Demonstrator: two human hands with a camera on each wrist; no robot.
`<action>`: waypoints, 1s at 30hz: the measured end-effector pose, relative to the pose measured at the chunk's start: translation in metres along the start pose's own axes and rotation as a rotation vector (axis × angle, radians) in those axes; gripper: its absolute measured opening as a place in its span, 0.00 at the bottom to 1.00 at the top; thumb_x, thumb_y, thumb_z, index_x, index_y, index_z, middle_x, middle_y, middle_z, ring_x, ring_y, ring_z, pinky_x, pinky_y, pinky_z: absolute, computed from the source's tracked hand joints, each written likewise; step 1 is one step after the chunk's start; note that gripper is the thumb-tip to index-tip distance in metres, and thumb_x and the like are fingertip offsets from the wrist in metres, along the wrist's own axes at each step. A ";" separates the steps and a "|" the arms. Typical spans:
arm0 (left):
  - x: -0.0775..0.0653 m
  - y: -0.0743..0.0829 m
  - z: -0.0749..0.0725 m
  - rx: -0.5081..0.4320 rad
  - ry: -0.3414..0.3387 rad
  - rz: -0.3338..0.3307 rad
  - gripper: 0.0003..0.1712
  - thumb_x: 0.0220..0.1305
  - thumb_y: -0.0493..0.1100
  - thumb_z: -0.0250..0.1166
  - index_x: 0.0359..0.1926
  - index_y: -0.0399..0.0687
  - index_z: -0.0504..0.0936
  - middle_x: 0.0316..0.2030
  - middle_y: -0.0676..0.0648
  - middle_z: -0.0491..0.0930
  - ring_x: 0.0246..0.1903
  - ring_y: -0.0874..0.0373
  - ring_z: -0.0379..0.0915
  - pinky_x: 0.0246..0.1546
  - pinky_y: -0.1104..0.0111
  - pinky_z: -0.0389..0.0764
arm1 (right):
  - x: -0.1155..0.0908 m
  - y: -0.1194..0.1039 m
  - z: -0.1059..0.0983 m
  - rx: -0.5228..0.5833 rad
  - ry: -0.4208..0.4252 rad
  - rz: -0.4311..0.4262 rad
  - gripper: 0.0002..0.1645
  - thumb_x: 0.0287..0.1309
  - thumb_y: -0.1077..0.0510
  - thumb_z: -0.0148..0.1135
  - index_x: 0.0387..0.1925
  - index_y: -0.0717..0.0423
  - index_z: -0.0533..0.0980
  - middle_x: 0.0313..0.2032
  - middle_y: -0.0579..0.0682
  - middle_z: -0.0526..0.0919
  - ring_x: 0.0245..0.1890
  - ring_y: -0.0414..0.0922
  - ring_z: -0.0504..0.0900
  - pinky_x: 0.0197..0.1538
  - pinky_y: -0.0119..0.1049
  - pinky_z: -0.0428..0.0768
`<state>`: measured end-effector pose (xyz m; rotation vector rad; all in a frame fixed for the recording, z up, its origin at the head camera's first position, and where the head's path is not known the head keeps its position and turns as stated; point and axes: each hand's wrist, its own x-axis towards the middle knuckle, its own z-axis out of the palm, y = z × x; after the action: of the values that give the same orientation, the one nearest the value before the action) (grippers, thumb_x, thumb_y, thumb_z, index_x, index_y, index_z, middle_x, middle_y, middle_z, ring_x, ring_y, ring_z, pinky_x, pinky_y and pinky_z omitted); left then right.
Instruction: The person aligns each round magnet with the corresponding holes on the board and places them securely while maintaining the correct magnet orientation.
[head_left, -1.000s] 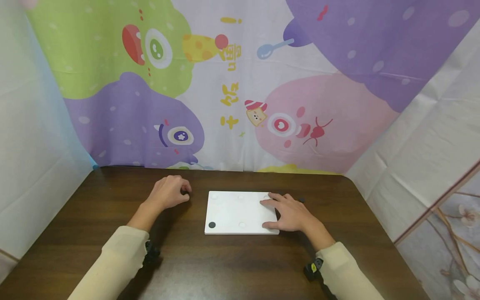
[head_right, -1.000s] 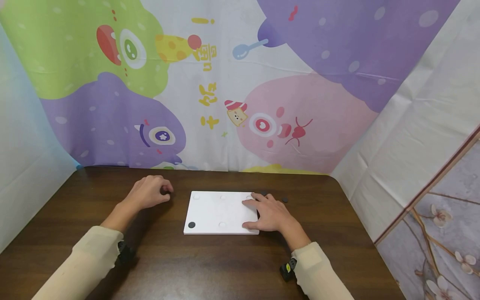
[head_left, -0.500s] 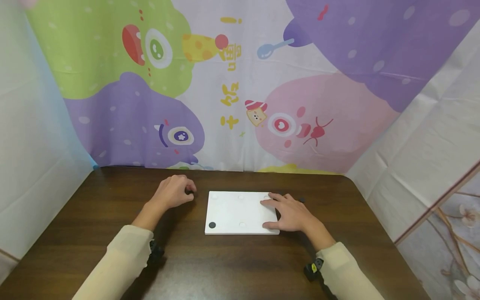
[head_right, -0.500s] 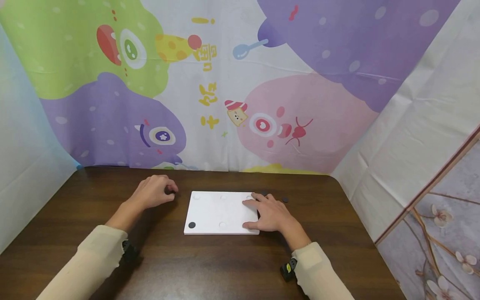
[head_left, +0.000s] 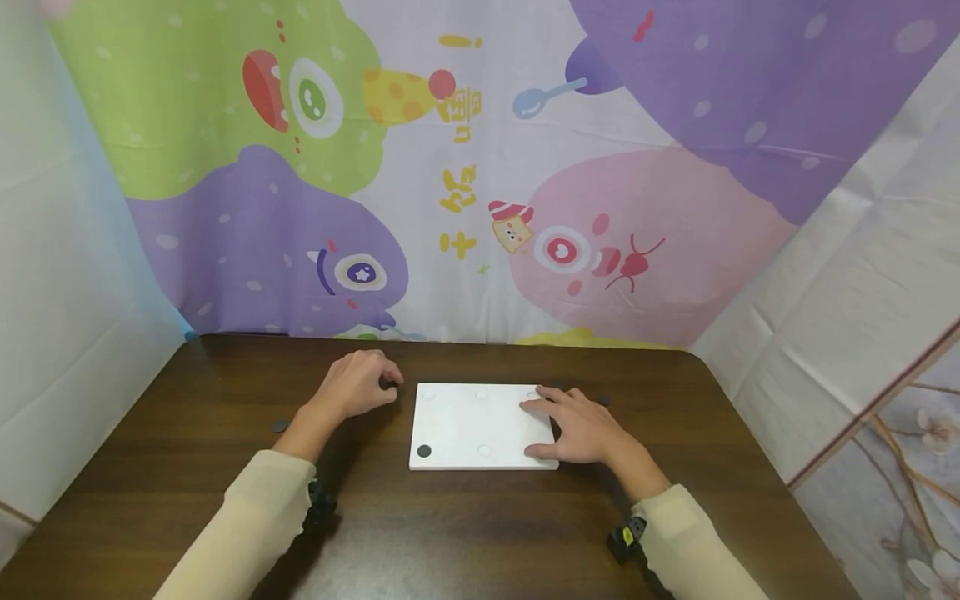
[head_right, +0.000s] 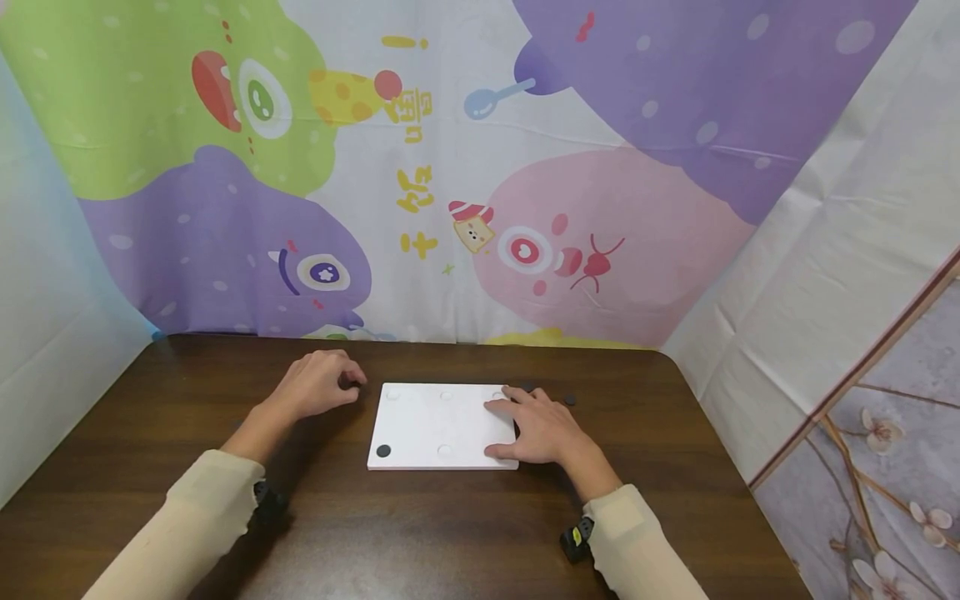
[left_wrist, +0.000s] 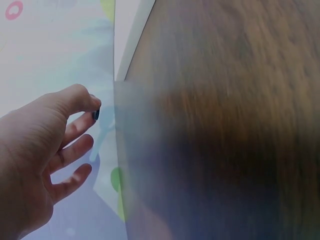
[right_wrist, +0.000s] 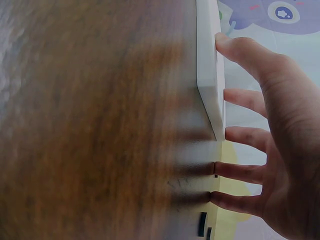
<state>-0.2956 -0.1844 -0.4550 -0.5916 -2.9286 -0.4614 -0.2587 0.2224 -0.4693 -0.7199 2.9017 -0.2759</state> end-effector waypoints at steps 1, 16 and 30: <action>0.000 0.001 0.000 0.001 0.001 0.003 0.09 0.63 0.42 0.76 0.44 0.54 0.97 0.44 0.49 0.92 0.49 0.46 0.90 0.51 0.47 0.90 | 0.000 0.000 0.000 0.001 0.000 0.001 0.50 0.63 0.23 0.74 0.81 0.35 0.75 0.86 0.55 0.69 0.73 0.64 0.78 0.62 0.73 0.83; 0.005 0.012 0.007 0.018 0.005 0.037 0.09 0.64 0.41 0.78 0.45 0.54 0.97 0.46 0.49 0.93 0.48 0.48 0.89 0.50 0.49 0.90 | 0.000 0.000 0.001 0.000 0.000 -0.003 0.51 0.63 0.23 0.74 0.81 0.36 0.75 0.86 0.55 0.70 0.74 0.64 0.77 0.63 0.75 0.82; 0.010 0.023 0.010 0.024 -0.008 0.046 0.10 0.65 0.40 0.77 0.46 0.54 0.98 0.47 0.49 0.93 0.47 0.50 0.89 0.48 0.53 0.90 | 0.000 0.000 0.001 0.004 0.003 -0.003 0.51 0.63 0.23 0.74 0.81 0.36 0.75 0.86 0.55 0.69 0.74 0.65 0.77 0.63 0.75 0.82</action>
<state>-0.2964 -0.1569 -0.4562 -0.6574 -2.9165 -0.4188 -0.2588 0.2226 -0.4703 -0.7235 2.9023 -0.2836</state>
